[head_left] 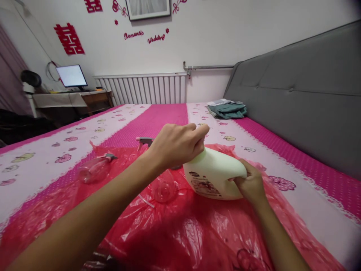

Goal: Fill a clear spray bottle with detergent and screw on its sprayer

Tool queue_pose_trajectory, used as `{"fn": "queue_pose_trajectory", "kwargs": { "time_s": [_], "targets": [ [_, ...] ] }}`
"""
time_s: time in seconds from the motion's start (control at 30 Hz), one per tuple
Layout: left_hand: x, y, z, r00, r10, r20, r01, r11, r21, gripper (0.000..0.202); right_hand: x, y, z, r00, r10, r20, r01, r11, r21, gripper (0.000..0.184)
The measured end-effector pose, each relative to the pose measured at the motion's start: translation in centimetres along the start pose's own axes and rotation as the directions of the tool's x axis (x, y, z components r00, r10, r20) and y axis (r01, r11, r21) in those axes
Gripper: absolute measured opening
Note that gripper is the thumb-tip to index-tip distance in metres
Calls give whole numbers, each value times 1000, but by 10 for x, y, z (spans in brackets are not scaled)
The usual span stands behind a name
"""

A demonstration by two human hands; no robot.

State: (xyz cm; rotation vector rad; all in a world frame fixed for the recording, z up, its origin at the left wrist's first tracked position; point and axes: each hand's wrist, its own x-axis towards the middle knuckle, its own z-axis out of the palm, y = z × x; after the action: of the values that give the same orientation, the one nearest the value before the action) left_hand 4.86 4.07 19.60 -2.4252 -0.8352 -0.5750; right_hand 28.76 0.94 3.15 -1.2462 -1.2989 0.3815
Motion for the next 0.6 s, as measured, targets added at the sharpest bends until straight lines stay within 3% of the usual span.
{"fn": "queue_pose_trajectory", "kwargs": {
  "time_s": [0.07, 0.13, 0.23, 0.33, 0.43, 0.5, 0.57, 0.6],
  "targets": [
    [1, 3, -2, 998, -40, 41, 39, 999, 14, 33, 0, 0, 1, 1000, -12, -5, 12, 1000, -13, 9],
    [2, 5, -3, 985, -155, 78, 152, 987, 45, 34, -2, -1, 3, 1000, -22, -13, 22, 999, -33, 11],
    [4, 10, -5, 917, -376, 130, 365, 925, 102, 37, -6, -2, 5, 999, -29, -23, 28, 997, -66, 15],
    [4, 15, -13, 897, -408, 172, 390, 912, 126, 51, -7, -3, 3, 999, -35, 0, 35, 997, -63, 17],
    [-1, 9, -28, 905, -330, 268, 327, 943, 57, 62, -6, -2, 0, 999, -38, 7, 38, 998, -54, 17],
    [-7, -4, -37, 927, -125, 352, 190, 969, -157, 52, -5, -1, -1, 999, -40, -3, 40, 998, -52, 16],
    [-14, -21, -43, 913, 121, 390, 56, 909, -414, 40, -5, 0, -1, 999, -44, -8, 43, 998, -50, 17],
    [-17, -28, -44, 910, 169, 379, 33, 881, -472, 36, -6, 0, -1, 999, -45, -7, 44, 998, -50, 17]
  ]
}}
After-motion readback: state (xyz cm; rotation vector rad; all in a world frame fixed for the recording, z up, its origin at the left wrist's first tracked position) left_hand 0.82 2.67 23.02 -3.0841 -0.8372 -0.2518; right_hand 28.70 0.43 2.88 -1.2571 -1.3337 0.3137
